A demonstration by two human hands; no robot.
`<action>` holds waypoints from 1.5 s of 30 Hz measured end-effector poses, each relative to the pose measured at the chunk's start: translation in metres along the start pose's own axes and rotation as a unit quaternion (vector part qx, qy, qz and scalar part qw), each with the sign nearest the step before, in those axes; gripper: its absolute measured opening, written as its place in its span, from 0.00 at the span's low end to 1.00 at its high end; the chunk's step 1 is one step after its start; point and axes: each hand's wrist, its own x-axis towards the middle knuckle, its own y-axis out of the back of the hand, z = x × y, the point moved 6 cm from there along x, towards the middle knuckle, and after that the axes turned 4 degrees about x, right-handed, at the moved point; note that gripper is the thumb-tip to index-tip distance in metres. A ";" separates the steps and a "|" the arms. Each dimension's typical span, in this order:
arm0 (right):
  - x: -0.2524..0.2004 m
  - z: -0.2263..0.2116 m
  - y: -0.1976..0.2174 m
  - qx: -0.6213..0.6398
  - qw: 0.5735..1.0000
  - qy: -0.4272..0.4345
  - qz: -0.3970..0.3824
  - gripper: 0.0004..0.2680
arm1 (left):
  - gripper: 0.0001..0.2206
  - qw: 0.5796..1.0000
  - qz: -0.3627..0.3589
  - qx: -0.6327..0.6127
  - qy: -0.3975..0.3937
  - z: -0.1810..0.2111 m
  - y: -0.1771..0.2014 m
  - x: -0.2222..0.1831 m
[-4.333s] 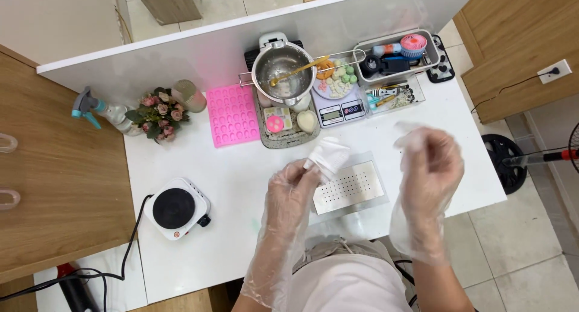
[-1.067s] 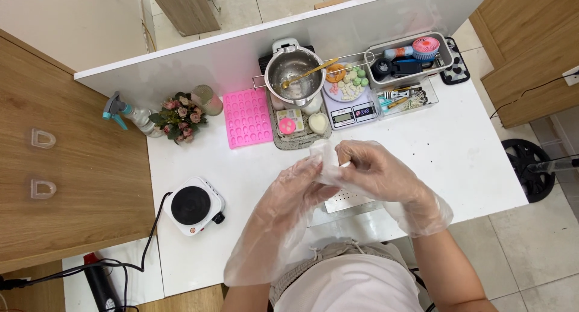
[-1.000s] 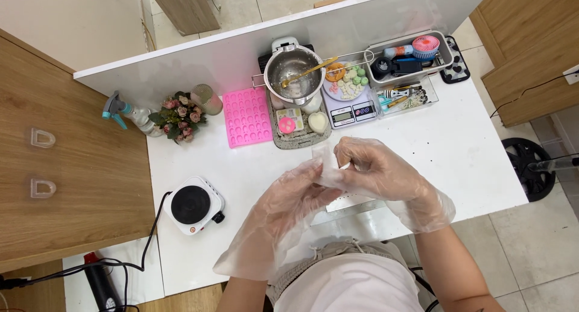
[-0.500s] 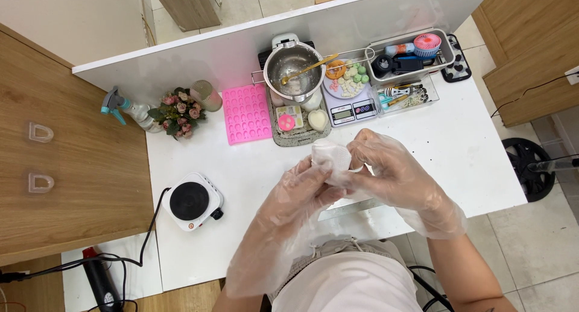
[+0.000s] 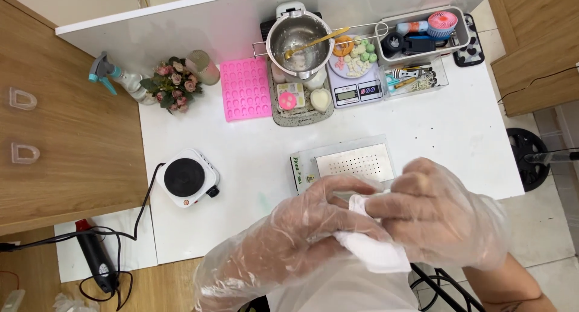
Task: Cleaning the surface of a small electric hot plate with a tissue or wipe while wearing gloves.
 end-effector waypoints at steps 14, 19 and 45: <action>-0.021 -0.006 -0.028 -0.381 0.906 0.132 -0.128 0.06 | 0.29 0.916 0.114 -0.334 0.192 -0.031 0.001 -0.016; -0.017 -0.002 -0.029 -0.429 0.882 0.147 -0.126 0.05 | 0.22 0.925 0.124 -0.272 0.234 -0.044 0.001 -0.009; -0.019 0.029 -0.044 -0.309 0.950 0.031 -0.001 0.11 | 0.14 0.909 0.343 -0.200 0.129 -0.097 0.039 -0.012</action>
